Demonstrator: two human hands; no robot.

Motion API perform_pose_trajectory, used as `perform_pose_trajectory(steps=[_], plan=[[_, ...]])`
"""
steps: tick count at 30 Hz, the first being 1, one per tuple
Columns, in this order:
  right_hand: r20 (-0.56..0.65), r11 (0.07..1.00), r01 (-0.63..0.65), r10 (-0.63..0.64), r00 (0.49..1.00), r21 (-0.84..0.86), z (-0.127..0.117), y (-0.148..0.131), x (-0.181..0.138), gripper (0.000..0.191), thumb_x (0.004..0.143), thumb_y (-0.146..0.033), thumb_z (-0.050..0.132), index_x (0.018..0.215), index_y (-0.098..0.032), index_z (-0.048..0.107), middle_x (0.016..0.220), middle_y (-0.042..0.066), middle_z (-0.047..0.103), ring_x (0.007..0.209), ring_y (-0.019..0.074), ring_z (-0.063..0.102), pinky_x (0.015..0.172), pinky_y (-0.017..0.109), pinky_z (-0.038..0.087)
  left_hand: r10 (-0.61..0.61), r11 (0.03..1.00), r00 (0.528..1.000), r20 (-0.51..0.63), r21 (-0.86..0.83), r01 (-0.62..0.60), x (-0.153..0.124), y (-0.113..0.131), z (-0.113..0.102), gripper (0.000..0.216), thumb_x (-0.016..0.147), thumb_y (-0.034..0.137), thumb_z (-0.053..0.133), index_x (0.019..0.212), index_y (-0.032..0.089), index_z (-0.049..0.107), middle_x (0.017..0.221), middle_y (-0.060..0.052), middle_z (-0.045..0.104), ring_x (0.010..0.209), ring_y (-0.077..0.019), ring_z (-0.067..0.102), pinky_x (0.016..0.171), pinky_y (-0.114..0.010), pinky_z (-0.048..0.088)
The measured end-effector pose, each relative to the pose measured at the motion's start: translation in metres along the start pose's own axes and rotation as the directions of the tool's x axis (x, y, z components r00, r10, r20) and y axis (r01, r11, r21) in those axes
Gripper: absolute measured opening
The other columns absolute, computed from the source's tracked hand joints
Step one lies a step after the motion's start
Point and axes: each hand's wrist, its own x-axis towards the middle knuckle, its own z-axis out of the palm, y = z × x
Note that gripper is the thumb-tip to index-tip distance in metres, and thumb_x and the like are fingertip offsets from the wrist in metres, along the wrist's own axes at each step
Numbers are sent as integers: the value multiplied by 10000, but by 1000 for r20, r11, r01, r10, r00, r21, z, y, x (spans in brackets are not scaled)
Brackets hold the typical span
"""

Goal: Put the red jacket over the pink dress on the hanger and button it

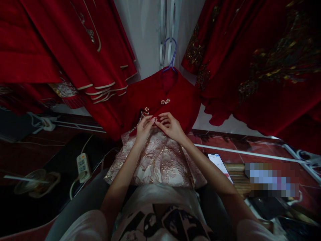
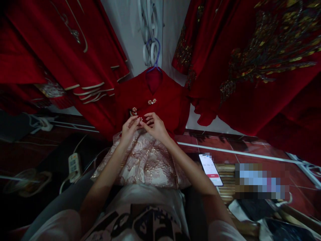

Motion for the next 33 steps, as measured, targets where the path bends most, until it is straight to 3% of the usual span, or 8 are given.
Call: perform_pose_trajectory(steps=[4, 8, 10, 17, 33], plan=[[-44, 1000, 6, -7, 999, -6, 18, 4, 7, 325, 752, -339, 677, 988, -188, 513, 852, 30, 596, 701, 121, 587, 593, 251, 515, 23, 998, 998, -54, 54, -20, -5, -7, -9, 327, 782, 463, 656, 917, 166, 668, 905, -47, 689, 776, -131, 656, 742, -276, 555], [-73, 1000, -2, 0, 997, -27, 19, 13, 13, 274, 753, -298, 677, 962, -189, 537, 797, 16, 610, 682, 116, 589, 616, 249, 516, 244, 928, 966, -87, 309, -206, 12, -9, -21, 237, 799, 382, 655, 916, 177, 678, 971, -61, 682, 895, -151, 642, 832, -294, 532], [-65, 1000, 1, -3, 998, -29, 17, 16, 17, 267, 757, -292, 676, 969, -187, 552, 807, 18, 619, 691, 116, 597, 616, 244, 516, 305, 899, 947, -98, 358, -252, 25, -9, -25, 211, 779, 299, 673, 951, 179, 653, 995, -65, 673, 921, -152, 635, 860, -302, 518], [-90, 998, 14, -20, 996, -66, 21, 25, 39, 197, 768, -239, 652, 949, -178, 604, 821, 22, 661, 715, 121, 629, 625, 237, 518, 186, 950, 973, -133, 277, -144, 52, -21, -24, 307, 655, 90, 678, 932, 167, 569, 914, -49, 663, 820, -133, 643, 838, -317, 527], [-149, 996, 42, -55, 987, -83, 32, 34, 58, 203, 777, -229, 628, 968, -166, 598, 849, 35, 670, 722, 124, 634, 635, 245, 510, 115, 972, 980, -161, 223, -78, 61, -14, -18, 264, 618, 81, 682, 863, 146, 609, 868, -54, 694, 793, -138, 658, 858, -341, 533]])
